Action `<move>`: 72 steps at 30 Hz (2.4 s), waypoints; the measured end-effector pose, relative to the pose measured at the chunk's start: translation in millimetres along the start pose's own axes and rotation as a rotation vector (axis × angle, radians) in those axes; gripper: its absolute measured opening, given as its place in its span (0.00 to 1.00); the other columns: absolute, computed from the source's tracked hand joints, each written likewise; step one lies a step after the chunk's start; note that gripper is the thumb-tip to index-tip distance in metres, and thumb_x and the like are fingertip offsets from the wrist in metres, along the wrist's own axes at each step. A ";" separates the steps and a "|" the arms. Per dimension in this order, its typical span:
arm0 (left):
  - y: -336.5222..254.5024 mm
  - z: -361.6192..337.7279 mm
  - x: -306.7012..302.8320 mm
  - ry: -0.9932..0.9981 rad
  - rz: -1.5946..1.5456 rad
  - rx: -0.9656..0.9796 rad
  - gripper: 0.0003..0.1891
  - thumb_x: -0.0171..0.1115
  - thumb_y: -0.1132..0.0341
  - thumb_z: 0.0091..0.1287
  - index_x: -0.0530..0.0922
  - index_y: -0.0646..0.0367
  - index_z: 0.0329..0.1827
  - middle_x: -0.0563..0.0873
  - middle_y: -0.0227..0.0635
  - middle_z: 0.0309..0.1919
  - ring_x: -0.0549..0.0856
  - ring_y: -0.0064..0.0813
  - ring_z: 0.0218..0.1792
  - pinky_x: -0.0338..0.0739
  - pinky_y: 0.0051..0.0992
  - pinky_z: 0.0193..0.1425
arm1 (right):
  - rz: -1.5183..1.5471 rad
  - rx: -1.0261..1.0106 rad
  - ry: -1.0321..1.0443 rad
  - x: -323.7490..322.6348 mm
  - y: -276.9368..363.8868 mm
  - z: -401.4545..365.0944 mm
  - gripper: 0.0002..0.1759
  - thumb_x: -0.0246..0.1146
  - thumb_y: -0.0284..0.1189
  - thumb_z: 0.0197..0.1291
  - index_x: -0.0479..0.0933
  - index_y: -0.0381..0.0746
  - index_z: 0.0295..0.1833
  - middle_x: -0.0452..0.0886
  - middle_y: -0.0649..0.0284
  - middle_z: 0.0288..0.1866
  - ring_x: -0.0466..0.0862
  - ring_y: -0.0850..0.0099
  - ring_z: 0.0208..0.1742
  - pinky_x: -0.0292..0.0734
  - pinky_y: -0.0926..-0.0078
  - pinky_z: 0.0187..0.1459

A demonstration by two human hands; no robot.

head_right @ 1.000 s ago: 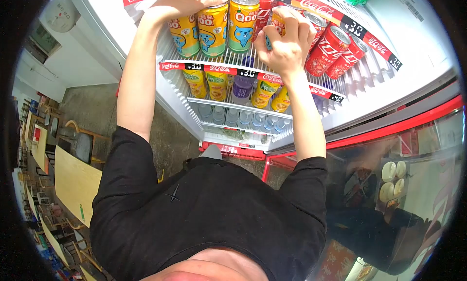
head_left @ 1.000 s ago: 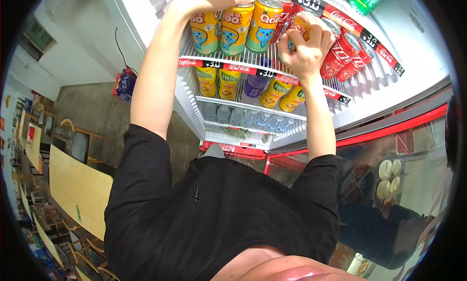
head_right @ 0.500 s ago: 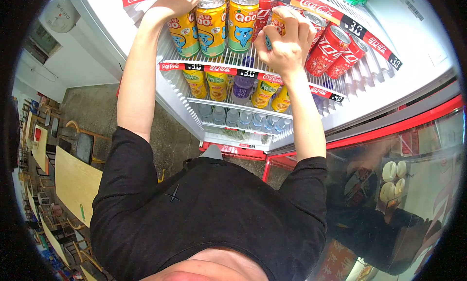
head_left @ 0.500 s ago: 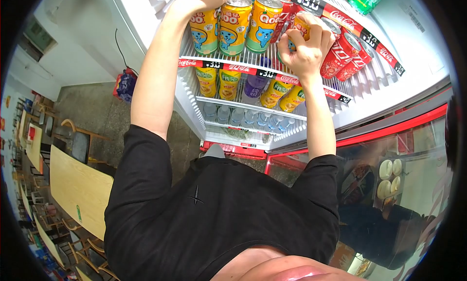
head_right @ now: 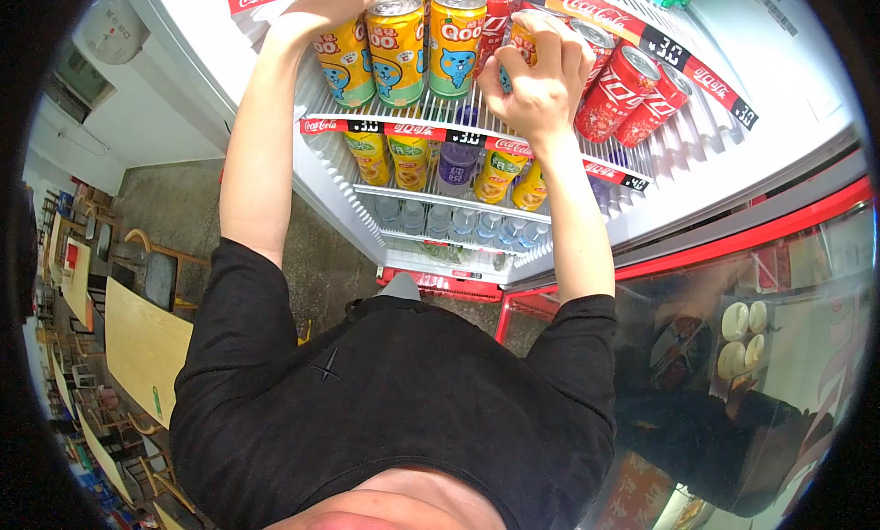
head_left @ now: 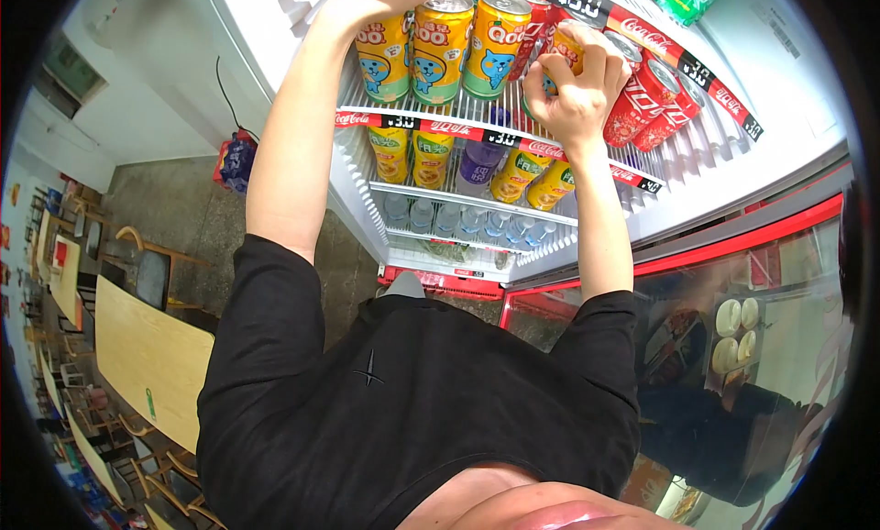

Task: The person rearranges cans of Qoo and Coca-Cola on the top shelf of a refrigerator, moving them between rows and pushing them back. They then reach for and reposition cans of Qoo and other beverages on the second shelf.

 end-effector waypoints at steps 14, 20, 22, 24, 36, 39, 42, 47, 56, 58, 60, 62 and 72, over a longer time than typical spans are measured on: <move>10.4 13.7 0.1 -0.199 0.033 0.118 0.22 0.53 0.58 0.78 0.81 0.66 0.64 0.85 0.44 0.65 0.83 0.34 0.66 0.74 0.32 0.73 | -0.009 0.003 0.007 1.2 -1.4 -0.3 0.05 0.72 0.33 0.47 0.83 0.48 0.31 0.84 0.64 0.58 0.79 0.61 0.57 0.67 0.60 0.59; 17.4 7.7 -2.7 -0.137 0.003 0.077 0.22 0.53 0.56 0.79 0.80 0.62 0.66 0.85 0.42 0.66 0.83 0.35 0.66 0.74 0.32 0.73 | -0.018 0.015 0.002 -1.6 -1.2 1.7 0.06 0.72 0.32 0.47 0.84 0.48 0.33 0.83 0.64 0.58 0.79 0.60 0.57 0.69 0.60 0.58; 18.8 6.4 -4.7 -0.114 -0.004 0.066 0.22 0.52 0.56 0.79 0.79 0.61 0.66 0.85 0.42 0.67 0.83 0.35 0.67 0.74 0.32 0.73 | -0.013 0.021 -0.003 -2.8 -2.5 1.2 0.07 0.72 0.32 0.47 0.85 0.48 0.35 0.83 0.64 0.59 0.79 0.59 0.57 0.70 0.60 0.58; 22.9 4.4 -5.3 -0.093 -0.012 0.051 0.22 0.52 0.55 0.79 0.79 0.60 0.67 0.84 0.41 0.67 0.82 0.35 0.67 0.74 0.32 0.73 | -0.006 0.025 -0.021 -3.8 -4.0 1.3 0.10 0.72 0.32 0.47 0.86 0.48 0.38 0.83 0.63 0.59 0.79 0.59 0.57 0.72 0.59 0.58; 44.1 17.8 -23.8 0.053 -0.015 -0.061 0.22 0.51 0.52 0.80 0.76 0.53 0.70 0.83 0.38 0.69 0.81 0.35 0.69 0.73 0.33 0.73 | 0.058 0.075 -0.025 -3.5 -10.3 -0.1 0.22 0.70 0.31 0.49 0.85 0.45 0.54 0.81 0.58 0.62 0.78 0.53 0.64 0.72 0.53 0.65; 26.2 -6.5 -26.2 -0.338 -0.033 -0.124 0.23 0.58 0.50 0.76 0.80 0.54 0.65 0.87 0.39 0.63 0.84 0.39 0.65 0.75 0.36 0.70 | 0.067 0.100 -0.023 -3.8 -12.0 -0.8 0.21 0.70 0.31 0.50 0.85 0.45 0.53 0.81 0.58 0.61 0.78 0.54 0.64 0.71 0.52 0.66; -34.6 -41.9 -48.5 -0.358 -0.140 -0.107 0.23 0.60 0.51 0.76 0.80 0.56 0.65 0.86 0.41 0.64 0.83 0.41 0.65 0.75 0.37 0.70 | 0.079 0.116 0.010 -4.1 -11.9 1.3 0.22 0.69 0.30 0.52 0.85 0.43 0.56 0.82 0.56 0.60 0.77 0.52 0.64 0.70 0.52 0.66; -46.1 -44.0 -52.9 -0.364 -0.041 -0.036 0.19 0.60 0.57 0.75 0.80 0.57 0.64 0.86 0.42 0.62 0.85 0.40 0.61 0.78 0.36 0.66 | 0.063 0.131 -0.059 -8.5 -15.1 -0.3 0.21 0.71 0.32 0.48 0.85 0.45 0.52 0.80 0.54 0.58 0.77 0.51 0.60 0.72 0.50 0.63; -24.0 -26.6 -35.1 -0.209 0.190 0.075 0.17 0.59 0.61 0.74 0.81 0.57 0.62 0.87 0.43 0.57 0.86 0.40 0.57 0.80 0.35 0.61 | 0.054 0.206 -0.023 -6.0 -21.9 -5.0 0.21 0.72 0.34 0.49 0.86 0.47 0.53 0.77 0.53 0.57 0.75 0.50 0.59 0.71 0.49 0.62; -21.3 -24.6 -26.5 -0.173 0.242 0.096 0.17 0.59 0.62 0.74 0.81 0.57 0.61 0.87 0.43 0.56 0.87 0.40 0.57 0.81 0.35 0.59 | 0.066 0.190 -0.029 -9.7 -21.9 -1.4 0.22 0.71 0.33 0.51 0.86 0.46 0.54 0.76 0.51 0.55 0.75 0.50 0.58 0.71 0.50 0.61; -7.7 -35.9 -18.7 -0.119 0.290 0.118 0.16 0.59 0.62 0.74 0.81 0.57 0.61 0.88 0.43 0.55 0.87 0.40 0.56 0.81 0.35 0.58 | 0.073 0.205 -0.015 -9.0 -23.1 -4.4 0.22 0.71 0.32 0.51 0.86 0.45 0.55 0.75 0.50 0.55 0.74 0.49 0.58 0.71 0.50 0.61; 7.4 -35.9 -9.2 -0.070 0.330 0.140 0.16 0.59 0.63 0.73 0.81 0.57 0.60 0.88 0.43 0.54 0.87 0.39 0.55 0.82 0.35 0.57 | 0.069 0.197 -0.033 -10.3 -23.5 -5.5 0.22 0.71 0.33 0.50 0.86 0.45 0.54 0.74 0.49 0.55 0.73 0.48 0.58 0.70 0.49 0.61; -62.0 -152.0 -34.1 -0.731 0.000 0.040 0.35 0.71 0.61 0.66 0.68 0.66 0.73 0.70 0.71 0.64 0.73 0.69 0.65 0.71 0.56 0.70 | 0.033 0.182 -0.069 -13.8 -24.0 -3.5 0.22 0.70 0.34 0.47 0.86 0.46 0.52 0.76 0.52 0.52 0.74 0.50 0.55 0.71 0.50 0.59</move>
Point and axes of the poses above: each hand's wrist, its own z-axis towards the middle knuckle, its own x-axis out of the palm, y = z × x, the point moved 9 cm from there along z, towards the middle knuckle
